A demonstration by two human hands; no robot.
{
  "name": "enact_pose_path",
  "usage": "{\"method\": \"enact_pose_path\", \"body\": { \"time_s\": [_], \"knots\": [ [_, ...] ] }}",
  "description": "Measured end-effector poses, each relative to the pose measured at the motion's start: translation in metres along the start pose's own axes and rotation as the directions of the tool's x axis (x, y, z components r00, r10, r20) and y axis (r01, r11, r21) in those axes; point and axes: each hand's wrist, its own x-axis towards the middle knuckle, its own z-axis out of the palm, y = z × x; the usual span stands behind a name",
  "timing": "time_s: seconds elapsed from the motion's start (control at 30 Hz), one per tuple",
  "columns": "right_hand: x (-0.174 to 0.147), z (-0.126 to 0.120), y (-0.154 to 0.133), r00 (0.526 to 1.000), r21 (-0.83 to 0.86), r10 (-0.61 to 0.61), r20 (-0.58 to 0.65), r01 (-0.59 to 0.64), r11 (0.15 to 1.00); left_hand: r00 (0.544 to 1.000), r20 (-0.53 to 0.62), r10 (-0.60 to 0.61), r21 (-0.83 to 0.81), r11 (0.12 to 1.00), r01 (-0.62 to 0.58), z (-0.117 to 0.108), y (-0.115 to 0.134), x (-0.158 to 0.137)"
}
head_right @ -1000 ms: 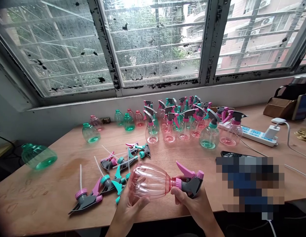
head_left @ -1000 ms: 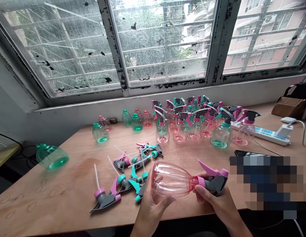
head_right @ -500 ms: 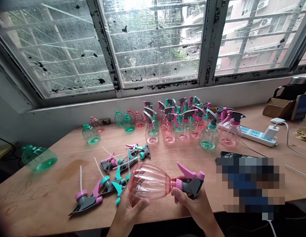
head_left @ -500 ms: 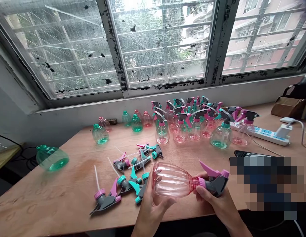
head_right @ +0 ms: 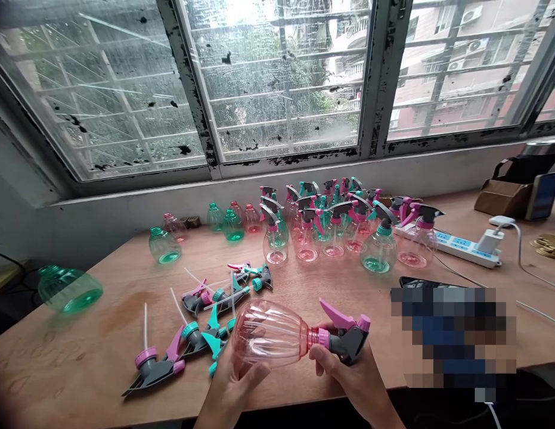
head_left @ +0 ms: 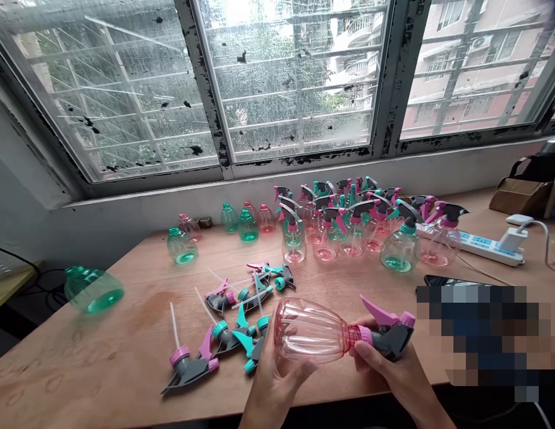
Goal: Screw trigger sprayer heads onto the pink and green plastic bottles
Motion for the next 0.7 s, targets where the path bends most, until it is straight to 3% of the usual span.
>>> {"method": "enact_pose_path", "body": {
  "time_s": [0.13, 0.27, 0.5, 0.7],
  "knots": [
    [0.0012, 0.0035, -0.0039, 0.999, 0.033, 0.01, -0.032, -0.009, 0.999, 0.999, 0.031, 0.017, 0.064, 0.998, -0.019, 0.0003, -0.0006, 0.0026],
    [0.0011, 0.0057, -0.0054, 0.998, 0.055, 0.027, -0.056, -0.024, 0.998, 0.997, -0.019, 0.078, 0.136, 0.988, -0.074, 0.0022, -0.0013, 0.0031],
    [0.0009, 0.0025, -0.0014, 1.0, 0.012, 0.011, -0.007, -0.011, 1.0, 0.998, 0.002, 0.06, -0.067, 0.996, -0.059, 0.0047, -0.0018, 0.0012],
    [0.0019, 0.0032, -0.0036, 0.998, 0.031, 0.024, -0.056, -0.023, 0.999, 0.997, 0.036, 0.064, 0.113, 0.991, -0.067, 0.0004, 0.0014, 0.0025]
  ]
}}
